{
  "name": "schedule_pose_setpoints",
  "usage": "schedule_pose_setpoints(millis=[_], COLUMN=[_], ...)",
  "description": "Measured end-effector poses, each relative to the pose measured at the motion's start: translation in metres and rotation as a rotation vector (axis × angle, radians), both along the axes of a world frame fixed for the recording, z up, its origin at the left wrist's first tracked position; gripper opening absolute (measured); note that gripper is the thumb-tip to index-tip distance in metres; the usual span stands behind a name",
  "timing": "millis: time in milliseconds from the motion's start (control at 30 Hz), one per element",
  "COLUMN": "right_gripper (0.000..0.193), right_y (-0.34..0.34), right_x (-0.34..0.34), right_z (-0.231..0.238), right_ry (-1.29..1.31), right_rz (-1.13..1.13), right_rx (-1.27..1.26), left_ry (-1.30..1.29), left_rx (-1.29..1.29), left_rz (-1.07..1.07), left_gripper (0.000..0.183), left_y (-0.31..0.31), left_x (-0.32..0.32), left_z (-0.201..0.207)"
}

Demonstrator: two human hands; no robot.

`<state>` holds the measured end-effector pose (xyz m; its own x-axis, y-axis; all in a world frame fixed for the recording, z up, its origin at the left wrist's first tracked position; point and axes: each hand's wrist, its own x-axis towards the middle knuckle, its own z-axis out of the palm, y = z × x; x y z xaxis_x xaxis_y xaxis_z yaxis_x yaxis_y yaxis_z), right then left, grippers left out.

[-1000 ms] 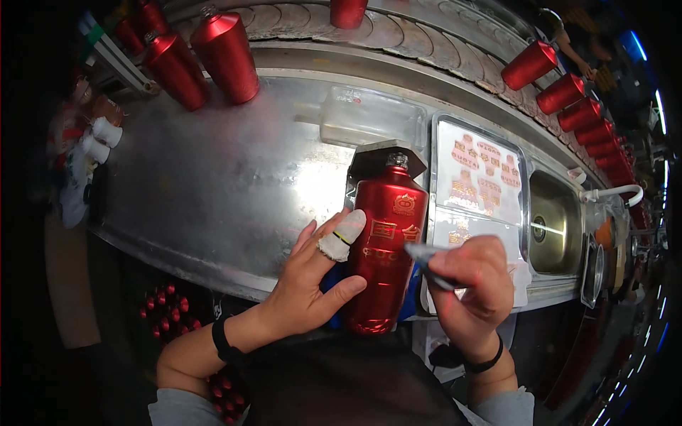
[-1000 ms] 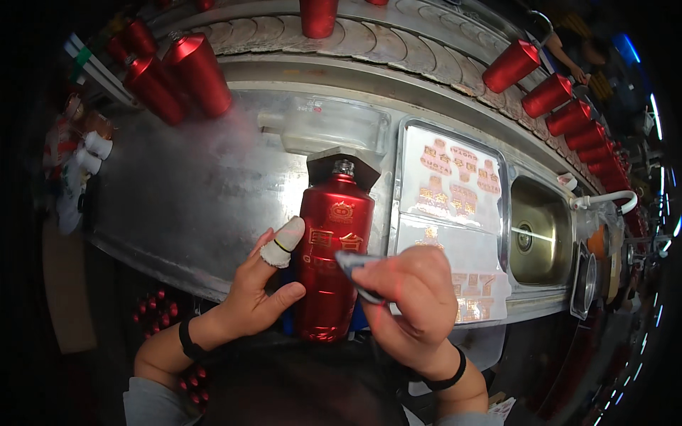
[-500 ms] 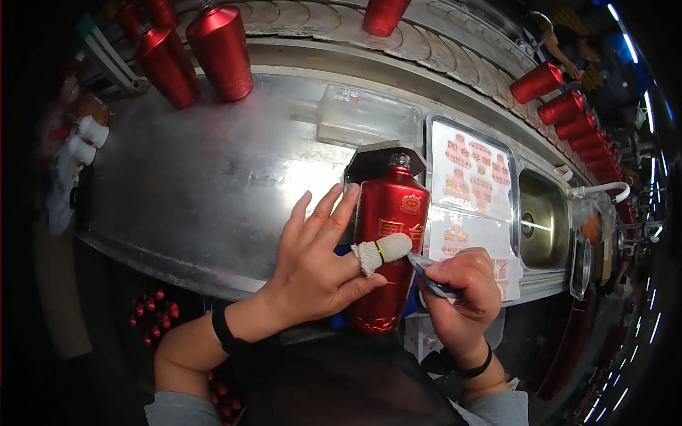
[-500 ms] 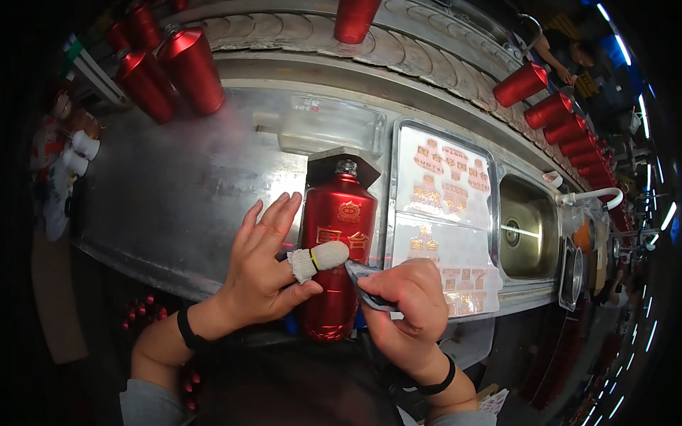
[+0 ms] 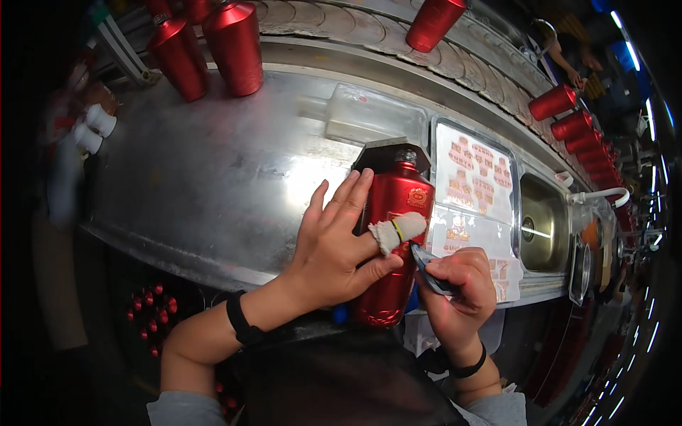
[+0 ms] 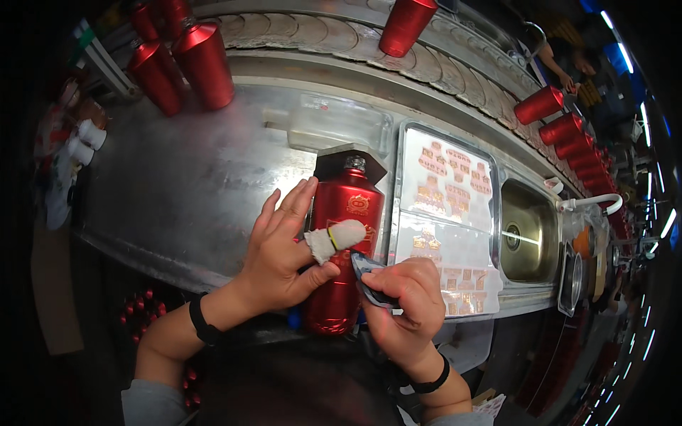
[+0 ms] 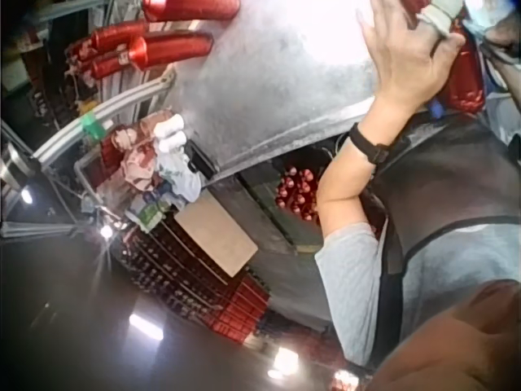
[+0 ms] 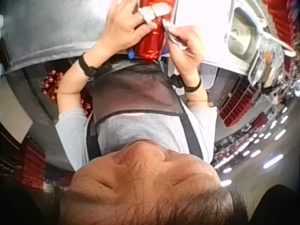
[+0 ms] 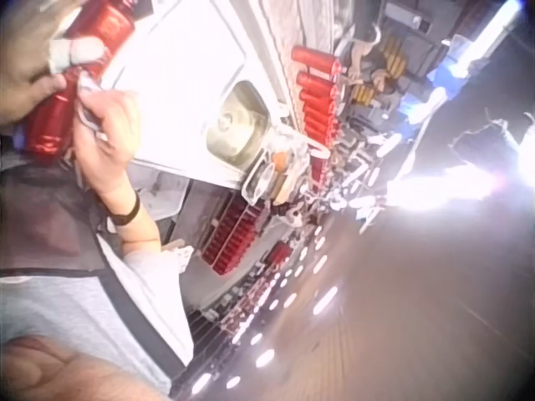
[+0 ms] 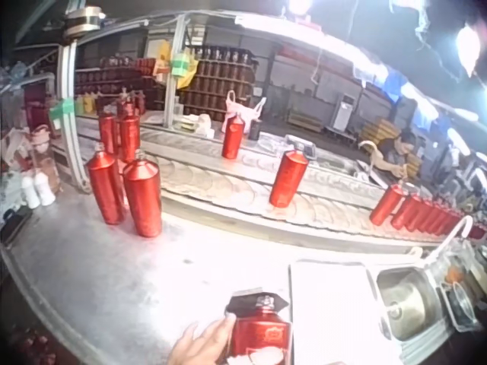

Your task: The person applies labels to red metallic bottles by hand. They peel a label from a backing sheet, align it on the bottle surface, and smooth it down with a cloth, before placing the finished bottles on a pallet and retrieving new ones from a conveyor.

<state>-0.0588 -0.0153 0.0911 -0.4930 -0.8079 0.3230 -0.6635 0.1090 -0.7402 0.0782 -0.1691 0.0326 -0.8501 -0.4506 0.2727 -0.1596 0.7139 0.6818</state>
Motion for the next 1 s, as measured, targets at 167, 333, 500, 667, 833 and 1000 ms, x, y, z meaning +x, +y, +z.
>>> schedule_pose_setpoints(millis=[167, 333, 500, 667, 833, 1000], right_gripper=[0.027, 0.028, 0.029, 0.034, 0.032, 0.02], right_y=[0.001, -0.005, -0.038, -0.029, -0.034, -0.066], right_x=[0.001, -0.002, -0.009, 0.003, 0.006, 0.022], right_z=[-0.003, 0.004, 0.018, 0.026, 0.03, 0.015], right_ry=[0.016, 0.027, 0.205, 0.185, 0.223, 0.49], right_rz=[0.011, 0.029, 0.068, 0.261, 0.212, 0.24], right_rx=[-0.016, -0.044, -0.021, 0.163, 0.1, 0.167], left_ry=[-0.042, -0.036, -0.025, 0.006, 0.031, 0.056], left_rx=[-0.02, 0.178, 0.221, 0.329, 0.4, 0.45], left_rz=[0.049, 0.106, 0.125, 0.126, 0.047, 0.039], left_gripper=[0.051, 0.052, 0.047, 0.048, 0.051, 0.046], left_y=[0.002, 0.013, 0.018, 0.018, 0.013, 0.01], left_x=[0.01, 0.018, 0.027, 0.043, 0.054, 0.053], left_z=[-0.002, -0.004, 0.0, -0.002, -0.011, 0.001])
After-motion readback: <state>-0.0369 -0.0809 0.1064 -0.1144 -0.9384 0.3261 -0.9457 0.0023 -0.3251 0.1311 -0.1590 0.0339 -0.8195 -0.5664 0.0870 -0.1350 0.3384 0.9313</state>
